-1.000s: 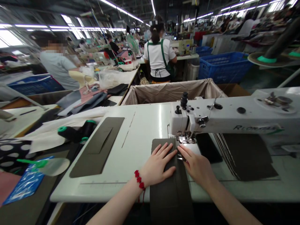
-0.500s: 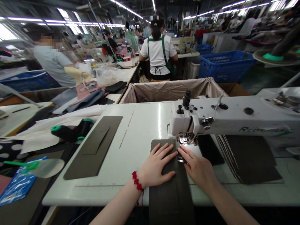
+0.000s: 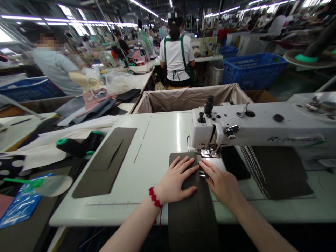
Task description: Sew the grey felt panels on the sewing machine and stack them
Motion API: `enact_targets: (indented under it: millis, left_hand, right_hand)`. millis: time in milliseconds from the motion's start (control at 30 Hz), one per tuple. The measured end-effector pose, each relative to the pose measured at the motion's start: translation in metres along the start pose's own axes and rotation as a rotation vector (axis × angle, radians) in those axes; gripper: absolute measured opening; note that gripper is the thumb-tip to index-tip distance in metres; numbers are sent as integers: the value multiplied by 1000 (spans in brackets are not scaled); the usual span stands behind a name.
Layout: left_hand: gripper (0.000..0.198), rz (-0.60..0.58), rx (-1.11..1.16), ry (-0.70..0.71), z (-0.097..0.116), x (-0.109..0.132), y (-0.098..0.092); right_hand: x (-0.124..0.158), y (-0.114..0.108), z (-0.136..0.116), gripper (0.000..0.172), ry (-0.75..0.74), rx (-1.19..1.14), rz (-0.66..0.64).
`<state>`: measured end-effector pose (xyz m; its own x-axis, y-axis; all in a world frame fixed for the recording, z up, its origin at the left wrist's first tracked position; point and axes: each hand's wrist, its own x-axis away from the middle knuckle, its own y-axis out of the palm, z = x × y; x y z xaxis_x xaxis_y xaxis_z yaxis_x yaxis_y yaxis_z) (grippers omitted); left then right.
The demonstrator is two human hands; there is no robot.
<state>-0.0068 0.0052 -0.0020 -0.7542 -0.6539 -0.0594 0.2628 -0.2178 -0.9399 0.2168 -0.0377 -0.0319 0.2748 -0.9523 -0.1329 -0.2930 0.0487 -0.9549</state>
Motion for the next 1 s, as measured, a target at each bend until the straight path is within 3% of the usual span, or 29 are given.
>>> enact_targets:
  millis: [333,433,533,667,1000]
  left_hand:
    - [64,15,22,4,0,2,-2]
    - [54,49,34,20,0,2,-2]
    - [42,44,57,94,-1,3,-3]
    - [41,21,92,193,-1,2,-4]
    - [32,46,114,149,1,2,-5]
  right_hand:
    - [3,2,3,52,-19,26,16]
    - [3,1,2,53,-12,42,18]
    - [3,-1,1,53,-7,49,16]
    - [2,-2,0,53,0,56,23]
    - [2,-2,-1,50,3,52,17]
